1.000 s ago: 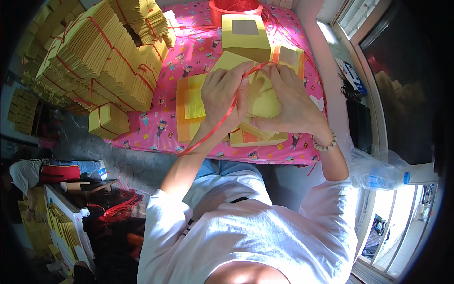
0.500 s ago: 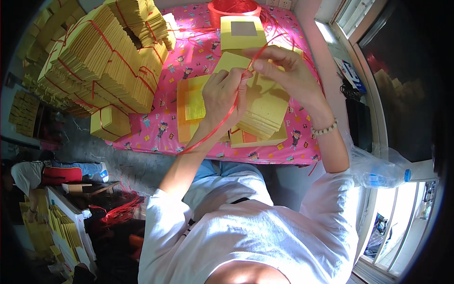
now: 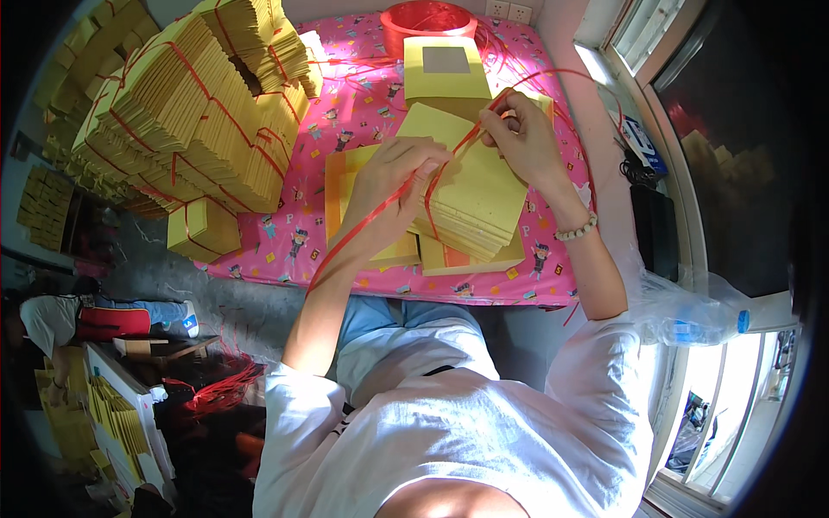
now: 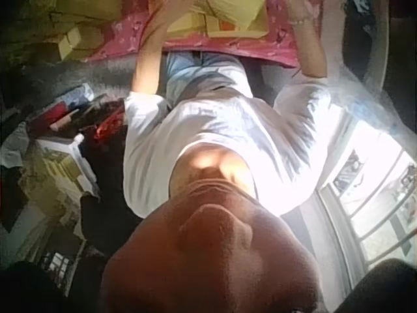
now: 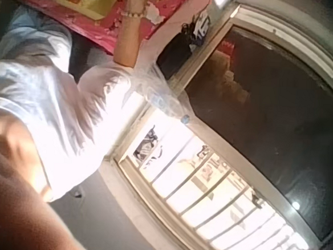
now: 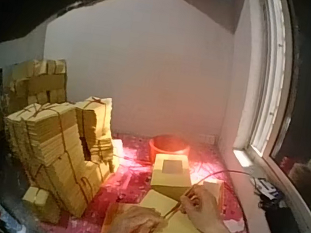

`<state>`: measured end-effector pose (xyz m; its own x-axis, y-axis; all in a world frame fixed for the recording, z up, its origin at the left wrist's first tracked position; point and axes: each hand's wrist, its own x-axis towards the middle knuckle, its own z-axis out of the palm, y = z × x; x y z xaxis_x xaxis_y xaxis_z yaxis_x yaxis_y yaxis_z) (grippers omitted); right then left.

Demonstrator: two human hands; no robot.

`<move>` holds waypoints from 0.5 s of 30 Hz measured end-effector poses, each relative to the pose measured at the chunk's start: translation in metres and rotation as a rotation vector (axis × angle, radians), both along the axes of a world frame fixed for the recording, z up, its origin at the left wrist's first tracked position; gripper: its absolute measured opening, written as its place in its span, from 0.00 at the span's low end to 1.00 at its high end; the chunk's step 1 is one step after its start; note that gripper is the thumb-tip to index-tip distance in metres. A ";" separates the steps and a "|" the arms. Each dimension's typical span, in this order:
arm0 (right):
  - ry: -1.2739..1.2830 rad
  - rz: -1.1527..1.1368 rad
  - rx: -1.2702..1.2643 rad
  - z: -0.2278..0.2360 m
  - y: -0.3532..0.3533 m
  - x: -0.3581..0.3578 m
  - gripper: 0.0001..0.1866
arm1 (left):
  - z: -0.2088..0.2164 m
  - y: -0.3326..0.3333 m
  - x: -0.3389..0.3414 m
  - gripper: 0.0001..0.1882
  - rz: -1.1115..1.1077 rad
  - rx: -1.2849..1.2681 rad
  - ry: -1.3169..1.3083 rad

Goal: The person stacks yellow paper sheets on a table, aligns them, and ties them into bundles using red string. The person then places the finished bundles into a cardboard box.

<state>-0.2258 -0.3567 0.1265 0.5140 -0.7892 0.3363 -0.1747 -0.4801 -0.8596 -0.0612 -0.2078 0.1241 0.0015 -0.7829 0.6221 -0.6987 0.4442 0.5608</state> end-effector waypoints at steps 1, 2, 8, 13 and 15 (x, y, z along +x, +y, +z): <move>0.006 -0.005 -0.016 -0.003 -0.001 0.000 0.12 | -0.001 0.002 0.003 0.09 -0.035 0.026 0.001; 0.011 -0.017 0.003 -0.006 -0.002 -0.001 0.12 | -0.002 0.003 0.005 0.09 -0.004 0.007 -0.093; 0.011 -0.045 0.156 -0.013 -0.008 -0.006 0.12 | -0.012 0.002 0.008 0.11 0.015 -0.012 -0.127; -0.013 -0.078 -0.056 -0.004 0.001 -0.002 0.11 | -0.016 -0.005 0.004 0.07 0.024 -0.080 -0.010; 0.055 -0.118 -0.271 0.003 0.012 0.001 0.10 | -0.014 -0.006 0.006 0.07 0.060 -0.104 -0.062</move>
<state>-0.2248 -0.3444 0.1294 0.4470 -0.7300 0.5170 -0.2854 -0.6642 -0.6909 -0.0556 -0.2135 0.1101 0.0050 -0.7139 0.7003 -0.7578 0.4542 0.4684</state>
